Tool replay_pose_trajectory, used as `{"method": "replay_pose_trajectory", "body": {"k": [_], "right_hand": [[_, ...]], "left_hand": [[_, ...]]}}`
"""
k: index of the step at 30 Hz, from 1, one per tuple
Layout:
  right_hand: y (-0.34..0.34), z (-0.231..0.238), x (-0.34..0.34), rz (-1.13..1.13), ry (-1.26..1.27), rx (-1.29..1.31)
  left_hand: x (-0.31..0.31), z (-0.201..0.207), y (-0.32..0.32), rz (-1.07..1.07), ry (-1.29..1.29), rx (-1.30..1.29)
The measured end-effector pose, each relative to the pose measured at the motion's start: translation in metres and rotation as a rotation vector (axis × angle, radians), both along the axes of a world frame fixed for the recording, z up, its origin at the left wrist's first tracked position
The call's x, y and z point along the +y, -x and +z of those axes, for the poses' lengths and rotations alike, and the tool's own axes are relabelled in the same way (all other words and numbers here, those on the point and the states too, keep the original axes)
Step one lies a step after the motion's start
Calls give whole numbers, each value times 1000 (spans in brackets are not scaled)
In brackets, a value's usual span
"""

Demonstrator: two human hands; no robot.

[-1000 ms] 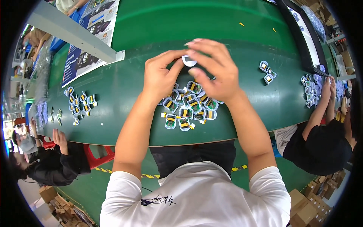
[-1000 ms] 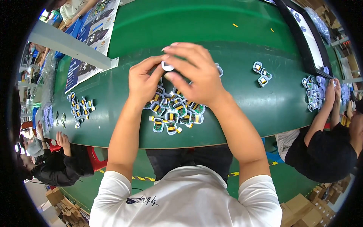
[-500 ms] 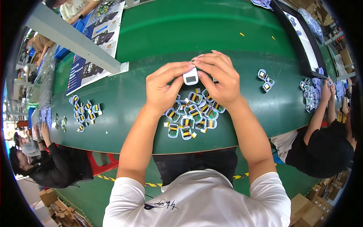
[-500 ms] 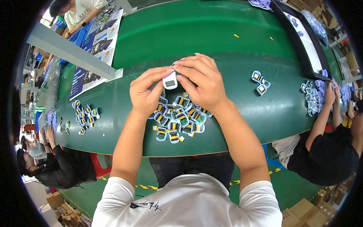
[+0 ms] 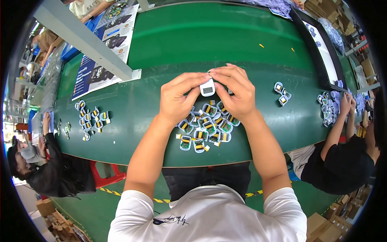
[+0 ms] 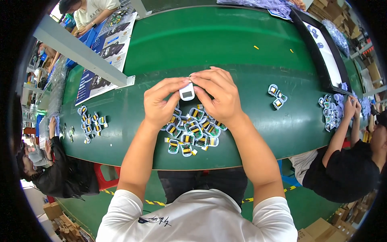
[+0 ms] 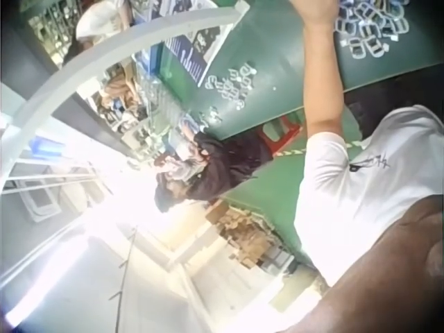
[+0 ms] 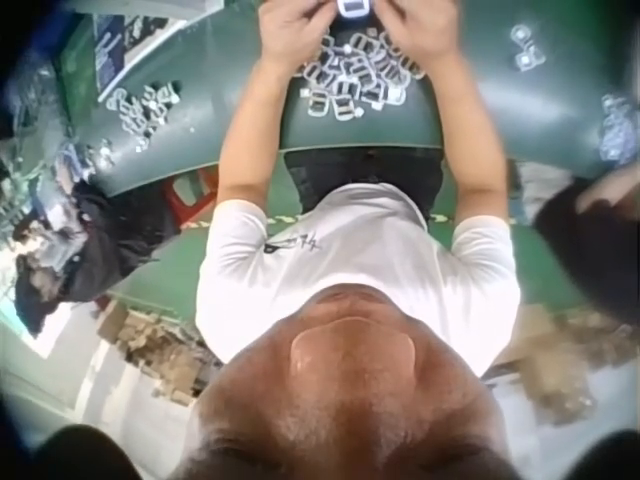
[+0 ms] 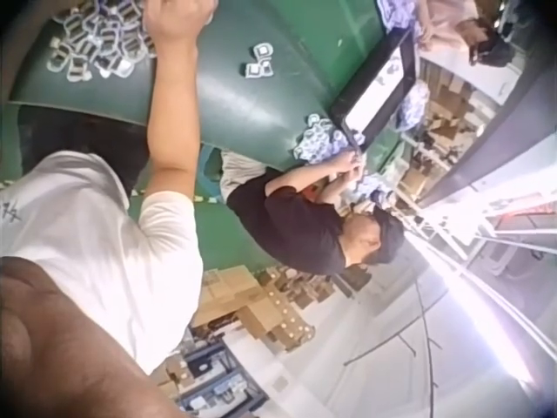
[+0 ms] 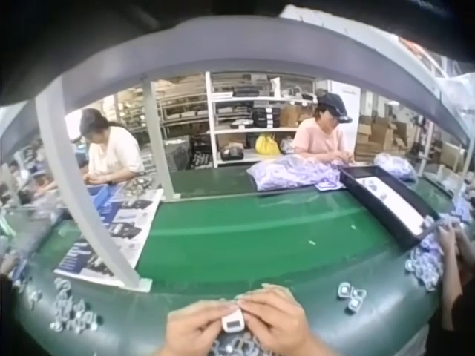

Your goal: Inspecting and sorting small electronic components or tags at a factory workbench.

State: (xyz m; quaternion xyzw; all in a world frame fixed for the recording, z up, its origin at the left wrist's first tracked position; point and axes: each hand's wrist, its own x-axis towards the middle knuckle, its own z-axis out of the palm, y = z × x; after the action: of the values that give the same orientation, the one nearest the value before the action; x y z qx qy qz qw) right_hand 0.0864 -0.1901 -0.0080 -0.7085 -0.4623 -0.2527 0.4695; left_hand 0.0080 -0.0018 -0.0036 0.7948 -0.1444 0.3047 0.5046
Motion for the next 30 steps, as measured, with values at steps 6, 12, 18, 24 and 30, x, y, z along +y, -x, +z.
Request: {"method": "replay_pose_trajectory", "body": {"k": [6, 12, 18, 24, 30], "right_hand": [[-2, -3, -1, -9, 26, -1], [-1, -2, 0, -12, 27, -2], [4, 0, 3, -5, -4, -25], [9, 3, 6, -61, 35, 67], [1, -11, -3, 174, -29, 672]], "left_hand": [[1, -1, 0, -13, -5, 39], [1, -4, -2, -41, 54, 111], [-2, -11, -3, -134, 590, 448], [3, -6, -2, -259, 616, 555], [2, -5, 0, -289, 365, 774]]}}
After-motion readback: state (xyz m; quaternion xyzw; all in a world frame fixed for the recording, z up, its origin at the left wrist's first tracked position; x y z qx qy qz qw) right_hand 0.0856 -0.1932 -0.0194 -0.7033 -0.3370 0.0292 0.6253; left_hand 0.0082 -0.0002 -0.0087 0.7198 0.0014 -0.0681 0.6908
